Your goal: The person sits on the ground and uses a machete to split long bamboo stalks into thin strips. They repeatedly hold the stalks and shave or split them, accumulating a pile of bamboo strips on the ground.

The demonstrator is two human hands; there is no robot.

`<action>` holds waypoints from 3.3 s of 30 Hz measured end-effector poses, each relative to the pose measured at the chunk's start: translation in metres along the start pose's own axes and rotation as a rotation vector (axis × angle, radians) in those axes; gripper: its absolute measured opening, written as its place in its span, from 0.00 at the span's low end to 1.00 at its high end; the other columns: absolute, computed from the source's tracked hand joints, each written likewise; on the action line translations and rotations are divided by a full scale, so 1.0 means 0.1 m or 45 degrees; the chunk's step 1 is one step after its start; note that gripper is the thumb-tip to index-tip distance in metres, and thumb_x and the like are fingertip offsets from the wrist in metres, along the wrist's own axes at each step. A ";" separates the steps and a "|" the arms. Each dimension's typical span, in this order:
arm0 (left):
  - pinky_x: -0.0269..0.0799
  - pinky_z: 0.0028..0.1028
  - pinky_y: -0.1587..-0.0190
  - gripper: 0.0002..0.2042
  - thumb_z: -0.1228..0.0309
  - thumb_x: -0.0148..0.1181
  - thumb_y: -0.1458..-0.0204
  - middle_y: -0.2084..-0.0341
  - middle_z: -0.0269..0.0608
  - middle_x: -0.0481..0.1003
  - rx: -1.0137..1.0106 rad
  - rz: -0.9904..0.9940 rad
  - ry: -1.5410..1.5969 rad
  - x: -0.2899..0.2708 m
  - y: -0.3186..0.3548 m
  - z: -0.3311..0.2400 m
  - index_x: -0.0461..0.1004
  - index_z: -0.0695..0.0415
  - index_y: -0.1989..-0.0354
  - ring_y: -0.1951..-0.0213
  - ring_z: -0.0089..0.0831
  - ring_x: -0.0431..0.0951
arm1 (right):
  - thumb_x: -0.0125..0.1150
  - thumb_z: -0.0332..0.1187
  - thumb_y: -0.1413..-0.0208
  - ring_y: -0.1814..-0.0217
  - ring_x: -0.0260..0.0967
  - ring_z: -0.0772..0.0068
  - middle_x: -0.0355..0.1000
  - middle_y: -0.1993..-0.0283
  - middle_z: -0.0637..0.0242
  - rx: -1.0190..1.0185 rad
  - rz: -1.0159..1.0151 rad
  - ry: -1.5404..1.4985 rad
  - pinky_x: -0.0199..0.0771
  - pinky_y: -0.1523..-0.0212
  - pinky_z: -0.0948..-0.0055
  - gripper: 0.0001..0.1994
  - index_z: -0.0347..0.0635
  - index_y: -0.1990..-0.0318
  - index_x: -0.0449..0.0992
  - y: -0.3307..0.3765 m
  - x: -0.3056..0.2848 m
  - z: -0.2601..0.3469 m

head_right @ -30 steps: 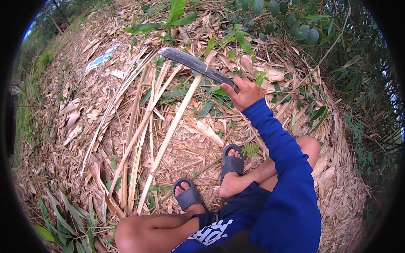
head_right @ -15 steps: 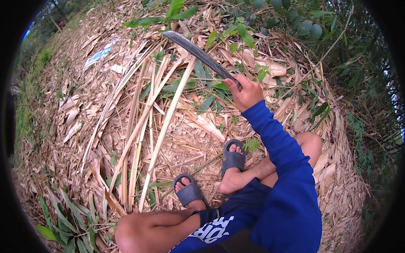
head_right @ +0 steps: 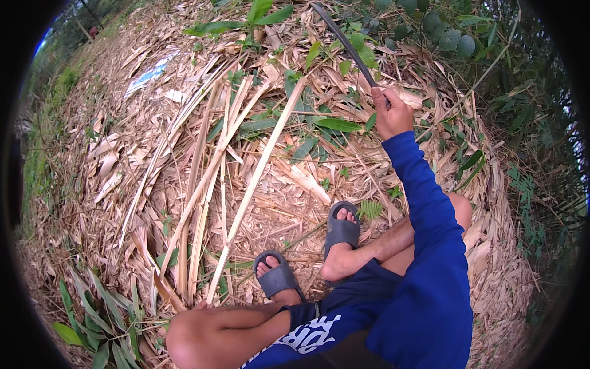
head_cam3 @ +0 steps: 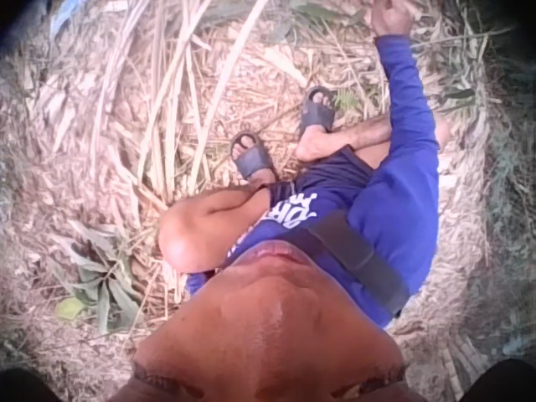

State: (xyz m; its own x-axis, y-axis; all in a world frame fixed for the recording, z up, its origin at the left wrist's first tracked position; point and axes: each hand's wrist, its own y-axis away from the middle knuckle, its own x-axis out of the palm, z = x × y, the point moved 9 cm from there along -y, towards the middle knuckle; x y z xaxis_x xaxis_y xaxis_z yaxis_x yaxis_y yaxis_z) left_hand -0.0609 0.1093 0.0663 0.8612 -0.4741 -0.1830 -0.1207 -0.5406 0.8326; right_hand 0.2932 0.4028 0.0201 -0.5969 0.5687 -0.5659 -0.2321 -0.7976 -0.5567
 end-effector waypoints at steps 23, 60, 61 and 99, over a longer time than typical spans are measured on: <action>0.61 0.23 0.82 0.04 0.78 0.65 0.50 0.87 0.43 0.72 0.925 -1.172 -0.150 -0.66 -1.05 1.71 0.77 0.64 0.71 0.86 0.20 0.67 | 0.58 0.61 0.46 0.84 0.70 0.63 0.70 0.83 0.66 -0.194 0.460 0.216 0.66 0.85 0.60 0.24 0.49 0.75 0.72 1.31 0.78 0.82; 0.73 0.15 0.59 0.12 0.68 0.58 0.42 0.64 0.34 0.80 0.555 0.095 -0.464 0.10 0.08 -0.27 0.79 0.51 0.51 0.63 0.18 0.79 | 0.52 0.61 0.41 0.80 0.70 0.49 0.65 0.87 0.57 -0.110 0.367 0.211 0.67 0.77 0.56 0.27 0.44 0.73 0.73 0.17 0.56 0.27; 0.73 0.15 0.58 0.12 0.69 0.58 0.43 0.64 0.34 0.80 0.510 0.090 -0.429 0.09 0.10 -0.25 0.79 0.51 0.51 0.63 0.19 0.79 | 0.52 0.61 0.42 0.80 0.69 0.49 0.65 0.87 0.57 -0.071 0.338 0.225 0.67 0.77 0.56 0.27 0.43 0.74 0.73 0.13 0.54 0.19; 0.62 0.28 0.78 0.12 0.68 0.51 0.37 0.87 0.38 0.67 0.779 -0.663 0.080 -0.78 -1.58 0.78 0.70 0.63 0.71 0.83 0.23 0.67 | 0.62 0.57 0.47 0.81 0.70 0.59 0.69 0.82 0.65 -0.325 0.587 0.022 0.65 0.82 0.61 0.21 0.48 0.74 0.72 1.56 1.27 1.40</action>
State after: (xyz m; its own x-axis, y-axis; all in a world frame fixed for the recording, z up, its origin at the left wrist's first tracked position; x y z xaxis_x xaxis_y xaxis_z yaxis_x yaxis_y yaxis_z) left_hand -0.1474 0.1776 -0.0923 0.9054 -0.0265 -0.4236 0.0704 -0.9748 0.2115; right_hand 0.0740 0.3227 -0.0535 -0.5798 0.1749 -0.7958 0.2479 -0.8925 -0.3768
